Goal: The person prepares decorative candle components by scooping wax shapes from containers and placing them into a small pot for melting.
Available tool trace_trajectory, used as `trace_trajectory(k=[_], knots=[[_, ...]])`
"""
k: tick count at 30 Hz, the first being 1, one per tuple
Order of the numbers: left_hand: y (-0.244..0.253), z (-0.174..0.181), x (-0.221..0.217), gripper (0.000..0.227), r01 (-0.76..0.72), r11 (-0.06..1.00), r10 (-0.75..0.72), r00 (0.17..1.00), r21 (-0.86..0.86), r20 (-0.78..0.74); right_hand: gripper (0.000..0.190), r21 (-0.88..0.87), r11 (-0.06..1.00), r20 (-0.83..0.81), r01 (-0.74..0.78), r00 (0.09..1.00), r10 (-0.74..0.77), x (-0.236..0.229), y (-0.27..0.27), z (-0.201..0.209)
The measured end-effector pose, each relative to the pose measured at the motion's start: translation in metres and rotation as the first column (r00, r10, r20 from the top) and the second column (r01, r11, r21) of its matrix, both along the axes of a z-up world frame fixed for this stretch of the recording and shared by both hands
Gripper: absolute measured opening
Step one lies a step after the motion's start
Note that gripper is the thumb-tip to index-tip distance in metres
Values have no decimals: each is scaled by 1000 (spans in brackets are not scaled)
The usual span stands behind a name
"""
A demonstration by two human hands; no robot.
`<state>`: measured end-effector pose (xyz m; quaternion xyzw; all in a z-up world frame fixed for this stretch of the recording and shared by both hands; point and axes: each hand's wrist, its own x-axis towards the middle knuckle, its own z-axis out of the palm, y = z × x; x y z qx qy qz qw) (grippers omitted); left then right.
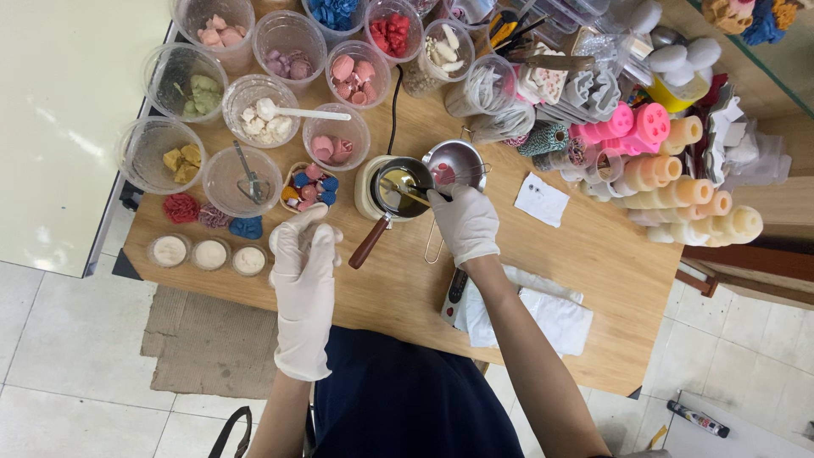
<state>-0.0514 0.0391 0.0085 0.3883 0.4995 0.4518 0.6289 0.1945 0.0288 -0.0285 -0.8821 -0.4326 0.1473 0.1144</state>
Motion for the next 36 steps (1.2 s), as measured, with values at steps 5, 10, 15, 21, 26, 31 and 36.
trace_trajectory(k=[5, 10, 15, 21, 26, 31, 36], knots=[[2, -2, -4, 27, 10, 999, -6, 997, -40, 83, 30, -9, 1000, 16, 5, 1000, -5, -3, 4, -2], [3, 1, -8, 27, 16, 999, -12, 996, -48, 90, 27, 34, 999, 11, 11, 1000, -11, -4, 8, -2], [2, -2, -10, 26, 35, 999, -35, 999, -16, 18, 30, 122, 988, -48, 96, 995, -91, 4, -5, 6], [3, -8, -10, 26, 44, 999, -44, 999, -1, 13, 32, 182, 946, -291, 268, 934, -208, 23, -21, 2], [4, -11, -12, 25, 53, 999, -53, 998, -4, 38, 30, 236, 921, -312, 309, 922, -229, 12, -30, 3], [3, -12, -14, 26, 55, 998, -54, 997, -20, 53, 19, 328, 943, 170, -54, 985, -2, -2, -32, 11], [2, -13, -19, 26, 62, 998, -59, 993, -24, 102, 13, 340, 878, 416, -337, 891, 181, 2, -33, 13]])
